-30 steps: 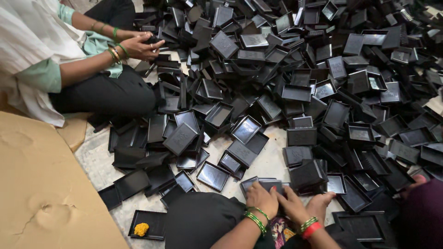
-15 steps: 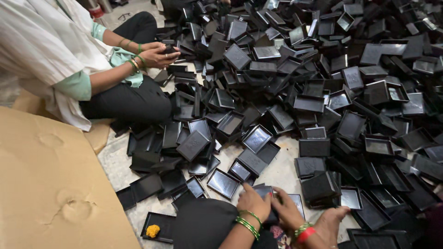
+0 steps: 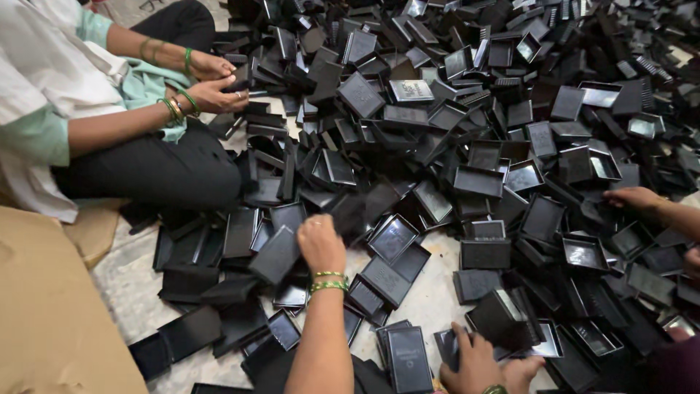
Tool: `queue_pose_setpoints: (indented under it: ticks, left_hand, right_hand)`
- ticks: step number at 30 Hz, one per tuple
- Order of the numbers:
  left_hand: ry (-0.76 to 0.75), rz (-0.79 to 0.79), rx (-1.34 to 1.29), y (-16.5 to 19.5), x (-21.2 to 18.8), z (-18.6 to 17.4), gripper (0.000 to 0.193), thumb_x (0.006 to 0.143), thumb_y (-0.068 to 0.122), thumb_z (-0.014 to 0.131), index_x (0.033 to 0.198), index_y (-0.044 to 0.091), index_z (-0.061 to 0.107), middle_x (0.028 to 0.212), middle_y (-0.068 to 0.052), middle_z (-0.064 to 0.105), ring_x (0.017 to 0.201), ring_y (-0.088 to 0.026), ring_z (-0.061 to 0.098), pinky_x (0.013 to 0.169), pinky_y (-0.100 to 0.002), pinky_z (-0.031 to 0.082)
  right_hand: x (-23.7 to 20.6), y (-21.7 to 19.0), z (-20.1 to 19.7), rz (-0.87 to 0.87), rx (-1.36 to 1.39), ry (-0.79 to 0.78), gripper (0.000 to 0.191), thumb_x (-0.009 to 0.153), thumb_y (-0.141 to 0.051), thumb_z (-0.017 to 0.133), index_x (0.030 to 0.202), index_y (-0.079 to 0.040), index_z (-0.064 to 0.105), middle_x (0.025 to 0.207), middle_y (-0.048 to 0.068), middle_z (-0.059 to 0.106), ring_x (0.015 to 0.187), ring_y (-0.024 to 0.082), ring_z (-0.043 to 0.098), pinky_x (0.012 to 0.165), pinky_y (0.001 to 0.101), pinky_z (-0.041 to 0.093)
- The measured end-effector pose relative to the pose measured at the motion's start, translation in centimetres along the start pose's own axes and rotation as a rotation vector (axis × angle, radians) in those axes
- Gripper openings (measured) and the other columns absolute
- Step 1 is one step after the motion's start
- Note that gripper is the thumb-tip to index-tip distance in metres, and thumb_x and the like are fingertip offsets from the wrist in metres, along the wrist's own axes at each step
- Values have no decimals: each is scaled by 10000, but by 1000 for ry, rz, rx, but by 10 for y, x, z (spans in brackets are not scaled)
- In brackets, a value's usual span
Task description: The person sits on the floor and repeatedly picks up small black rectangular boxes from a large pile, opens them, and places them back down. The action is repetitive and continuous throughout the clip.
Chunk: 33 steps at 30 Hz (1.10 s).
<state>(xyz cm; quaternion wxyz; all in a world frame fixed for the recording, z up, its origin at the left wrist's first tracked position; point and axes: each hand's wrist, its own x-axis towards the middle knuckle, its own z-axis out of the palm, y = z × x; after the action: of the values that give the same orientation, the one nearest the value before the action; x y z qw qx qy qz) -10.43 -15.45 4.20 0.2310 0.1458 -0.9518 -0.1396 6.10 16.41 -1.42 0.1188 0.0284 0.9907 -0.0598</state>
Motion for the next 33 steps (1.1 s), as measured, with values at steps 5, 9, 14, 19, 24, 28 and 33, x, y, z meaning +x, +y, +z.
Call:
queue_pose_setpoints:
  ticks: [5,9,14,19,24,28,33]
  left_hand:
    - [463,-354,68,-24,17,-34,645,693,175,710,1294,-27,590,1307,-208,612,1212,-357,524,1005,-484,380]
    - [235,146,330,9,9,-44,368,886,188,573,1223,49,619,1225,-118,626,1200,-282,549,1074,-437,398]
    - [-165,455,233,38,-14,-8,338,912,180,539,1229,95,621,1267,-84,631,1149,-262,558,982,-454,400]
    - [-125,430,124,25,-5,6,507,902,149,536,1408,123,543,1267,-84,625,1127,-267,577,947,-461,411]
    - [-53,619,50,31,5,-1,534,916,132,545,1442,53,506,1370,-126,595,1141,-266,586,1013,-426,407]
    - [41,576,61,33,13,-6,556,903,112,539,1441,-20,491,1370,-155,594,1144,-284,609,1015,-414,444]
    - [397,328,-6,17,27,-5,511,923,87,509,1415,-53,509,1397,-203,595,1231,-280,641,1009,-360,497]
  right_hand:
    - [8,9,0,-19,76,17,1011,650,-406,836,1542,-293,374,1328,204,509,1237,402,511,1090,449,448]
    - [10,-1,-7,-6,70,6,1030,650,-411,844,1550,-300,354,1352,199,498,1261,397,503,1106,444,440]
    - [12,-5,-18,-34,-27,-24,1053,656,-437,872,1548,-320,325,1406,214,454,1323,408,445,1142,496,369]
    - [25,-3,-21,-165,-68,95,773,772,-331,713,1490,-400,434,1308,180,536,1154,378,543,1057,503,415]
    - [28,-14,-22,-183,24,377,621,851,-170,543,1375,-496,606,1086,86,682,933,305,685,931,438,553]
    - [31,-12,-28,-173,16,335,632,851,-169,545,1379,-510,608,1105,110,690,977,308,689,952,424,551]
    - [41,2,-37,-378,338,157,778,717,-265,763,1460,-322,538,1226,183,684,1159,365,661,1029,454,504]
